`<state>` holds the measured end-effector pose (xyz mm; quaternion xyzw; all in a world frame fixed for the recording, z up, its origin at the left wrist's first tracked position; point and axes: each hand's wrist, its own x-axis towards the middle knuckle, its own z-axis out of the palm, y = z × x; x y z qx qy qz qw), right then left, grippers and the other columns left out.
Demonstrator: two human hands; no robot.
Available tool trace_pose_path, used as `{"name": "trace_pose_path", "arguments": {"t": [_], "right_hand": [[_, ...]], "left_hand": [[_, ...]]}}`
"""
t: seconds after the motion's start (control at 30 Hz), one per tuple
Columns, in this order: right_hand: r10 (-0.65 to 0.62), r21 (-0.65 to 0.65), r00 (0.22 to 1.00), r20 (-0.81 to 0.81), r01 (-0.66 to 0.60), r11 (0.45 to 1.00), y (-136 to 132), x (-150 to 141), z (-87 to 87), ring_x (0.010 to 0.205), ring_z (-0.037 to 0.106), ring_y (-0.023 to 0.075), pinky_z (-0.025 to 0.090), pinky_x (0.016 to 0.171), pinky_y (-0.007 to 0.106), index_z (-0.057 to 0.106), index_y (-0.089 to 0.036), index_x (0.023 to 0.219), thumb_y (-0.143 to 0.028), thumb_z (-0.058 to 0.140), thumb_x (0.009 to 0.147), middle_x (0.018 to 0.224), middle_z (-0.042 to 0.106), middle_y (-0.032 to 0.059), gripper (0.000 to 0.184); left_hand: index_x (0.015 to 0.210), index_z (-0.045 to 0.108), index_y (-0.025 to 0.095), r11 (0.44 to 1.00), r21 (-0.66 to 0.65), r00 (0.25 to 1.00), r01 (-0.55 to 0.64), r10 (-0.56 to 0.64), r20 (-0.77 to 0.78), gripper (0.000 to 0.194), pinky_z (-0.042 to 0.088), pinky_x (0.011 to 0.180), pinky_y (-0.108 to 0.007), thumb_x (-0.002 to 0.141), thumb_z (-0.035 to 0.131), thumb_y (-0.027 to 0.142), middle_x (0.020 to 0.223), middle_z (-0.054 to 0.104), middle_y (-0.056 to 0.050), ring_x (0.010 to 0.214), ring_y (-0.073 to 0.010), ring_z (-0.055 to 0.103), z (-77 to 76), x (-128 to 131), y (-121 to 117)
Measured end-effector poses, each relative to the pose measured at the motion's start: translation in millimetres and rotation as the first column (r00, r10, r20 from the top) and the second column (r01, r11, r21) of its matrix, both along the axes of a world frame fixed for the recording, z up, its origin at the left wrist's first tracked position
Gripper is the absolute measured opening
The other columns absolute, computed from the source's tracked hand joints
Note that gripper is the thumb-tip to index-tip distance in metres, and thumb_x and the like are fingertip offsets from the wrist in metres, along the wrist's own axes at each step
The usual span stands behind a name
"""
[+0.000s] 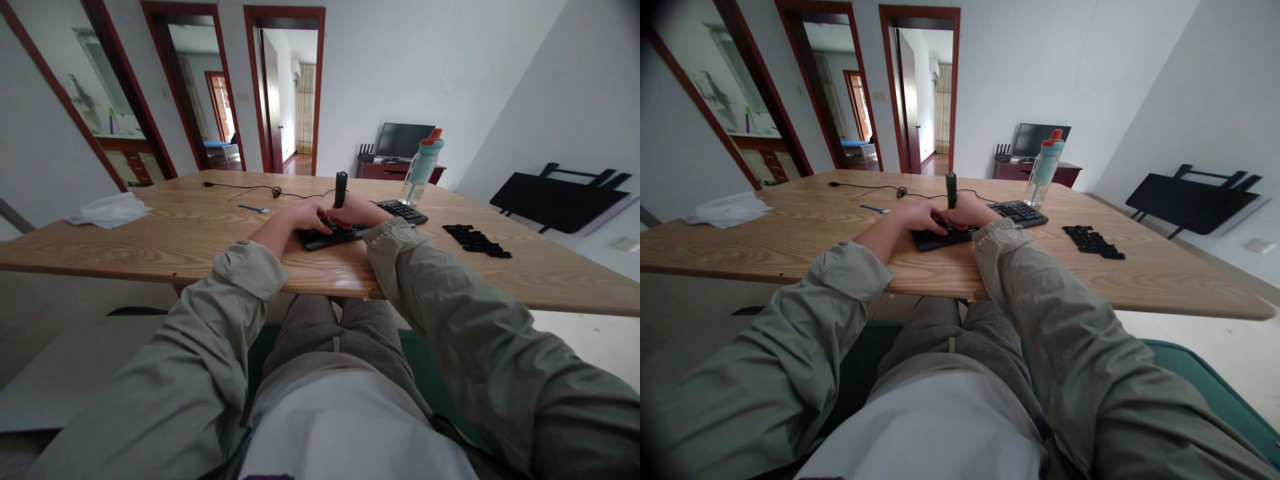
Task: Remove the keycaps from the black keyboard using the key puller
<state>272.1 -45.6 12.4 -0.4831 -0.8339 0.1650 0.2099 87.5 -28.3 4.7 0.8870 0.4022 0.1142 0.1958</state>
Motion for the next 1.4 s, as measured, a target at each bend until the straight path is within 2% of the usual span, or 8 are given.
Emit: {"name": "trace_pose_path", "arguments": {"t": [0.13,0.3,0.47,0.6,0.83,1.17,1.3,1.4], "right_hand": [[-0.029,0.056,0.995,-0.092,0.034,0.998,-14,3,-1.6,0.046,0.051,0.0123,0.039,0.043,0.024,0.059,-0.018,0.066,-0.026,0.061,0.079,0.053,0.058,0.0019,0.015],[-0.075,0.159,0.971,-0.228,0.113,0.981,-22,8,8.0,0.047,0.044,0.0113,0.033,0.045,0.026,0.046,-0.020,0.053,-0.019,0.055,0.079,0.048,0.050,0.0013,0.028],[-0.188,-0.004,0.920,-0.344,0.198,0.980,-23,30,5.1,0.044,0.041,0.0114,0.031,0.044,0.027,0.054,-0.019,0.059,-0.027,0.056,0.083,0.047,0.046,-0.0007,0.026],[-0.155,-0.063,0.880,-0.449,0.142,0.988,-25,40,-2.5,0.042,0.039,0.0101,0.031,0.042,0.025,0.062,-0.016,0.070,-0.039,0.052,0.089,0.048,0.048,-0.0018,0.032],[-0.125,-0.188,0.787,-0.605,0.011,0.982,-30,36,-11.7,0.040,0.039,0.0095,0.025,0.040,0.022,0.061,-0.017,0.092,-0.051,0.040,0.097,0.051,0.053,-0.0027,0.040],[-0.120,-0.234,0.725,-0.678,-0.059,0.970,-31,34,-16.1,0.042,0.041,0.0085,0.028,0.041,0.022,0.060,-0.018,0.078,-0.072,0.042,0.088,0.055,0.052,-0.0011,0.058],[-0.150,-0.263,0.696,-0.702,-0.057,0.963,-28,36,-17.2,0.044,0.041,0.0088,0.027,0.040,0.022,0.062,-0.018,0.082,-0.069,0.053,0.083,0.055,0.052,-0.0022,0.052],[-0.169,-0.281,0.626,-0.761,-0.083,0.956,-27,37,-16.8,0.045,0.042,0.0092,0.027,0.040,0.022,0.061,-0.019,0.087,-0.061,0.059,0.080,0.056,0.052,-0.0035,0.042]], "left_hand": [[0.104,0.079,0.021,1.000,0.010,1.000,-0.001,0.001,0.013,0.046,0.044,0.065,-0.025,0.066,0.079,0.046,0.089,0.077,-0.001,0.071,-0.0152,0.063,-2.3,-1,-2],[0.104,0.080,0.023,0.999,0.046,1.000,-0.005,0.004,0.012,0.045,0.044,0.064,-0.023,0.066,0.078,0.047,0.090,0.078,-0.002,0.070,-0.0147,0.064,-1.2,-1,-5],[0.112,0.076,0.020,1.000,0.022,0.997,-0.013,0.012,0.079,0.053,0.047,0.070,-0.024,0.065,0.081,0.045,0.099,0.078,-0.004,0.081,-0.0169,0.067,-2.8,-3,-2],[0.110,0.075,0.016,0.999,0.004,0.983,-0.032,0.031,0.182,0.051,0.049,0.074,-0.026,0.068,0.081,0.043,0.099,0.077,-0.008,0.085,-0.0186,0.068,-1.1,-2,-5],[0.122,0.070,0.015,0.996,0.066,0.966,0.064,-0.078,0.248,0.057,0.051,0.075,-0.025,0.072,0.078,0.042,0.098,0.076,-0.006,0.081,-0.0153,0.067,6.9,12,-26],[0.108,0.076,0.016,0.935,0.354,0.956,0.022,-0.123,0.267,0.034,0.047,0.070,-0.025,0.079,0.064,0.030,0.086,0.075,-0.004,0.073,-0.0139,0.063,3.5,14,-28],[0.102,0.077,0.015,0.935,0.353,0.948,0.018,-0.129,0.292,0.032,0.047,0.068,-0.025,0.080,0.061,0.031,0.086,0.076,-0.005,0.072,-0.0141,0.063,3.6,13,-27],[0.099,0.077,0.013,0.951,0.310,0.939,0.014,-0.119,0.322,0.032,0.047,0.068,-0.026,0.081,0.060,0.033,0.088,0.076,-0.006,0.074,-0.0152,0.064,3.4,13,-27]]}}
